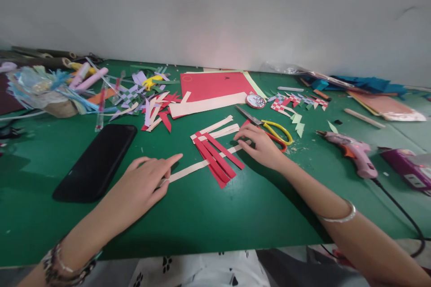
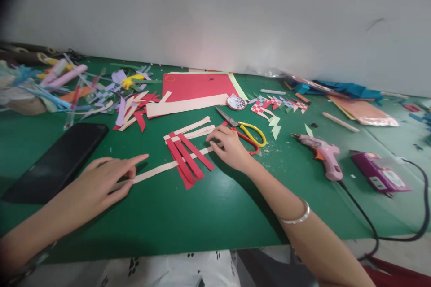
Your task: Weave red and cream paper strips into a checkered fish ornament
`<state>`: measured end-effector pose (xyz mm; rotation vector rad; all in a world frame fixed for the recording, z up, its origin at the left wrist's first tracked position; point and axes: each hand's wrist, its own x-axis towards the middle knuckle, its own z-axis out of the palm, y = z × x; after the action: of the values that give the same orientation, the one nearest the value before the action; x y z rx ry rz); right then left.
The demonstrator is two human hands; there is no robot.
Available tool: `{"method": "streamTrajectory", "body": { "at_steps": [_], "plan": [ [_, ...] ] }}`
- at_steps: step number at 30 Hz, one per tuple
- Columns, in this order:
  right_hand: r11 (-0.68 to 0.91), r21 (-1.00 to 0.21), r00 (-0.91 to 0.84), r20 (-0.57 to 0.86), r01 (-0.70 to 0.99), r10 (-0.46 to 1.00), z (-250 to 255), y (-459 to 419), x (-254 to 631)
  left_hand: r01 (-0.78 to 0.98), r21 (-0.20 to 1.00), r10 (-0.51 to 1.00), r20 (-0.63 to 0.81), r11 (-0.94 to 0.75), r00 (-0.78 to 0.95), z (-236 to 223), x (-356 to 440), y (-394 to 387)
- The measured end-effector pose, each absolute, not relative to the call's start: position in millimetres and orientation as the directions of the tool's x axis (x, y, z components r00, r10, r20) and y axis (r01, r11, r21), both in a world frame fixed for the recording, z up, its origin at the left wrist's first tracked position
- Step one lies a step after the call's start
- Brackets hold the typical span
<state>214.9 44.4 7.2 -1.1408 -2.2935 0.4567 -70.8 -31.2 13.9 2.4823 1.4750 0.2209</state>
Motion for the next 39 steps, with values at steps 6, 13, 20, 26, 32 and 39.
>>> {"method": "streamTrajectory", "body": {
  "at_steps": [6,13,20,26,32,39],
  "plan": [
    [0.588,-0.496,-0.493,0.323,0.639,0.808,7,45,216,0.848,0.257,0.881,0.026,-0.463,0.473,14,-72,-28],
    [0.583,-0.473,-0.494,0.31,0.661,0.812,7,44,215,0.914,0.233,0.943,0.06,-0.333,0.329,10,-62,-38],
    [0.568,-0.474,-0.473,0.315,0.673,0.823,8,45,215,0.936,0.221,0.961,0.11,-0.273,0.254,9,-55,-39],
    [0.546,-0.494,-0.461,0.293,0.677,0.837,6,45,215,0.874,0.429,0.956,-0.074,-0.227,0.284,16,-61,-22],
    [0.559,-0.481,-0.46,0.318,0.676,0.829,7,46,216,0.596,0.802,0.872,-0.32,0.041,0.37,28,-69,-9],
    [0.56,-0.486,-0.449,0.334,0.671,0.829,22,42,212,0.516,0.857,0.884,-0.243,0.002,0.4,46,-74,3]
  ]
}}
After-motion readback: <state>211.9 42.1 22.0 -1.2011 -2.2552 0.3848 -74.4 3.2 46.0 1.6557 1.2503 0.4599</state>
